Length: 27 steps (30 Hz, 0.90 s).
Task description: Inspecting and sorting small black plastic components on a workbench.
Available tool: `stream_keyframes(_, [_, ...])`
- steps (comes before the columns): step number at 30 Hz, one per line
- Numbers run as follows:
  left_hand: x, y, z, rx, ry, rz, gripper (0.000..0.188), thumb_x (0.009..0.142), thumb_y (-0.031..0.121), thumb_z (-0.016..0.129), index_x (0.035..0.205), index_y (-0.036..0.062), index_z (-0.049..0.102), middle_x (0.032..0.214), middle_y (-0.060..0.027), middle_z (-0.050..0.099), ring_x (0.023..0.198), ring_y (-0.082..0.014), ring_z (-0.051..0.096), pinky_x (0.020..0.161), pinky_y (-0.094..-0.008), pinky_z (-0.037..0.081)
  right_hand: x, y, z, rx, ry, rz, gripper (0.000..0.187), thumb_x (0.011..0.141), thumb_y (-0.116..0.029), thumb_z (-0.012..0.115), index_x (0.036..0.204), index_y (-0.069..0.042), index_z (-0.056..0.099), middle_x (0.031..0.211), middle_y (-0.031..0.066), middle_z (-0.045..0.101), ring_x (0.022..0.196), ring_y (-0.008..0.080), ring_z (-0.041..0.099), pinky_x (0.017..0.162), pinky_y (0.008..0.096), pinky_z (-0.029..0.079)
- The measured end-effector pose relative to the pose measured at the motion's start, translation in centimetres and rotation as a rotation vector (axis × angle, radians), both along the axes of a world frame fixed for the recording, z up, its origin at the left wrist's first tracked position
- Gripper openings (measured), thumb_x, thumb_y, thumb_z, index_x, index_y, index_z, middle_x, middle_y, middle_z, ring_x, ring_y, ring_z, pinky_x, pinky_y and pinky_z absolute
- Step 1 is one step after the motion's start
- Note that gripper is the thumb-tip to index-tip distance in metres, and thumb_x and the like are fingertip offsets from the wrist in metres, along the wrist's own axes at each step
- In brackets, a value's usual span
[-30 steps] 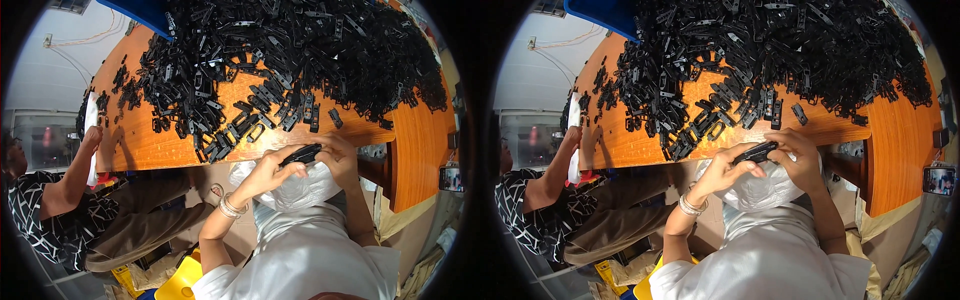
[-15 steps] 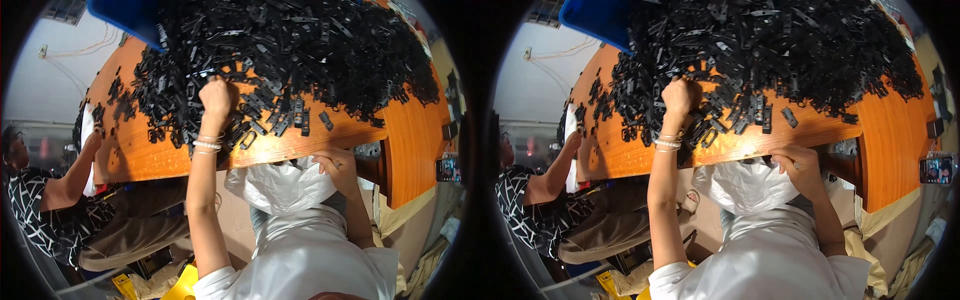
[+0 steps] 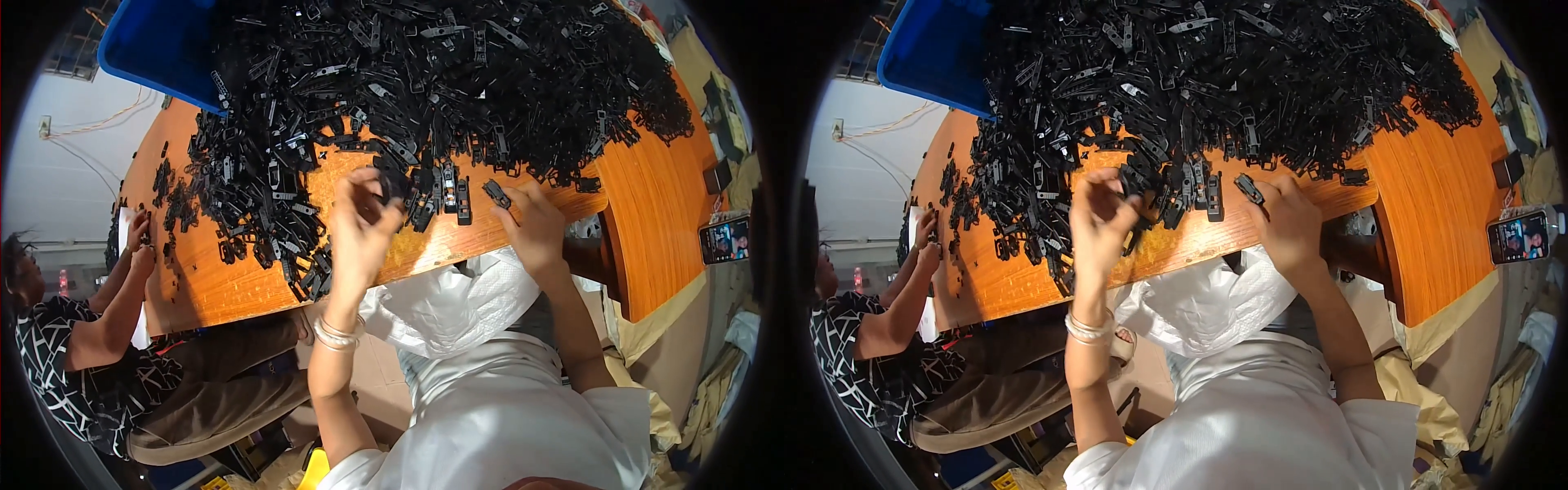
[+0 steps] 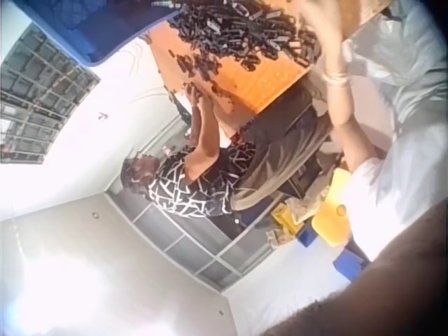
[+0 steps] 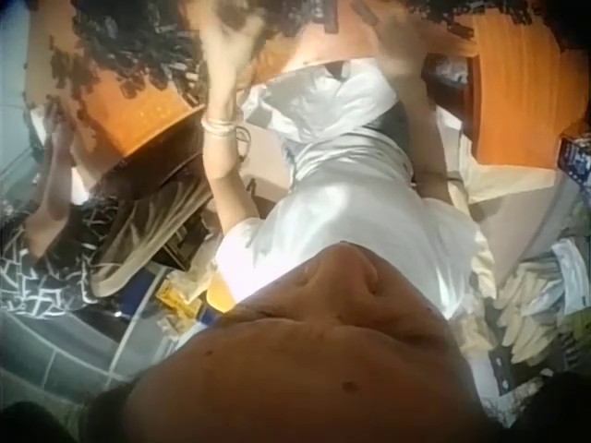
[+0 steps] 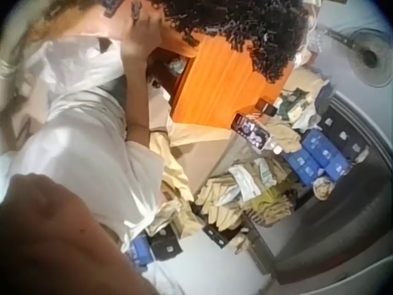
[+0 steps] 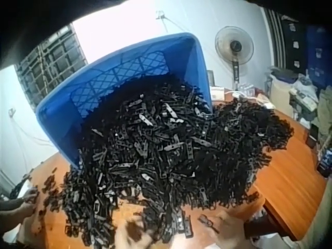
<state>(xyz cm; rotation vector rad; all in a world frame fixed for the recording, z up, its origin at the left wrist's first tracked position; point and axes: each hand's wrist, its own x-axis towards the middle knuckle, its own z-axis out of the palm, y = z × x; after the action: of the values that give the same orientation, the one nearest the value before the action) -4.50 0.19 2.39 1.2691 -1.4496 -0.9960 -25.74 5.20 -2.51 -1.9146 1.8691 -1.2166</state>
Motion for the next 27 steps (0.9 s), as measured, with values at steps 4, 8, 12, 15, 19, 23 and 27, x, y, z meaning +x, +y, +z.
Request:
stream_keyframes(4, [-1.9, 3.1, -0.9, 0.087, -0.195, -0.158, 0.037, 0.071, -0.009, 0.059, 0.107, -0.0003, 0.053, 0.079, 0.0014, 0.049, 0.057, -0.0010, 0.045, 0.053, -0.0136, 0.038, 0.3, -0.1, -0.4, 0.105, -0.075, -0.037, 0.022, 0.074, -0.001, 0.065, 0.096, -0.001, 0.058, 0.080, 0.0053, 0.054, 0.066, 0.0161, 0.054, 0.060, 0.0260, 0.043])
stream_keyframes(8, [-3.5, 5.2, -3.2, 0.194, -0.037, -0.239, 0.038, 0.073, -0.010, 0.058, 0.109, 0.0000, 0.055, 0.082, 0.0014, 0.052, 0.060, -0.0006, 0.046, 0.053, -0.0139, 0.038, 0.2, -0.8, -0.2, -0.260, -0.166, 0.040, 0.022, 0.075, 0.005, 0.062, 0.095, 0.000, 0.057, 0.080, 0.0043, 0.054, 0.065, 0.0089, 0.053, 0.057, 0.0204, 0.041])
stream_keyframes(12, [-4.1, 5.4, -3.9, 0.330, 0.247, -0.241, 0.037, 0.076, -0.006, 0.060, 0.112, -0.0004, 0.052, 0.081, -0.0012, 0.060, 0.066, -0.0037, 0.050, 0.056, -0.0168, 0.040, 0.0, 0.5, 0.2, -0.003, -0.476, 0.018, 0.022, 0.076, 0.006, 0.060, 0.097, 0.000, 0.057, 0.082, 0.0034, 0.056, 0.067, 0.0037, 0.051, 0.057, 0.0171, 0.039])
stream_keyframes(15, [-4.7, 5.7, -4.0, 0.292, 0.450, -0.223, 0.037, 0.077, -0.005, 0.061, 0.113, -0.0004, 0.051, 0.088, -0.0036, 0.062, 0.070, -0.0056, 0.053, 0.059, -0.0176, 0.041, 0.1, 1.1, 0.5, 0.136, -0.674, 0.116, 0.024, 0.075, 0.007, 0.060, 0.098, 0.000, 0.056, 0.088, 0.0026, 0.058, 0.069, 0.0023, 0.051, 0.058, 0.0164, 0.039])
stream_keyframes(19, [-4.4, 5.8, -4.3, 0.257, 0.451, -0.256, 0.033, 0.077, -0.009, 0.058, 0.109, -0.0028, 0.052, 0.108, -0.0070, 0.053, 0.090, -0.0098, 0.056, 0.073, -0.0192, 0.045, 1.1, 1.6, 2.9, 0.190, -0.622, 0.152, 0.021, 0.072, 0.009, 0.060, 0.091, 0.001, 0.058, 0.088, 0.0058, 0.059, 0.071, 0.0056, 0.053, 0.061, 0.0172, 0.041])
stream_keyframes(23, [-4.4, 6.0, -3.9, 0.246, 0.451, -0.227, 0.034, 0.077, -0.009, 0.059, 0.110, -0.0025, 0.052, 0.105, -0.0068, 0.056, 0.090, -0.0104, 0.057, 0.074, -0.0199, 0.045, 1.5, 1.8, 3.1, 0.072, -0.535, 0.308, 0.017, 0.067, 0.010, 0.062, 0.081, 0.001, 0.061, 0.090, 0.0085, 0.059, 0.076, 0.0145, 0.057, 0.065, 0.0232, 0.045])
stream_keyframes(27, [-4.3, 6.3, -3.7, 0.203, 0.422, -0.236, 0.035, 0.077, -0.007, 0.060, 0.110, -0.0018, 0.053, 0.100, -0.0069, 0.060, 0.088, -0.0110, 0.058, 0.075, -0.0211, 0.046, 1.5, 1.7, 2.7, -0.040, -0.395, 0.377, 0.016, 0.066, 0.009, 0.063, 0.080, 0.001, 0.061, 0.093, 0.0093, 0.058, 0.081, 0.0202, 0.057, 0.067, 0.0274, 0.046])
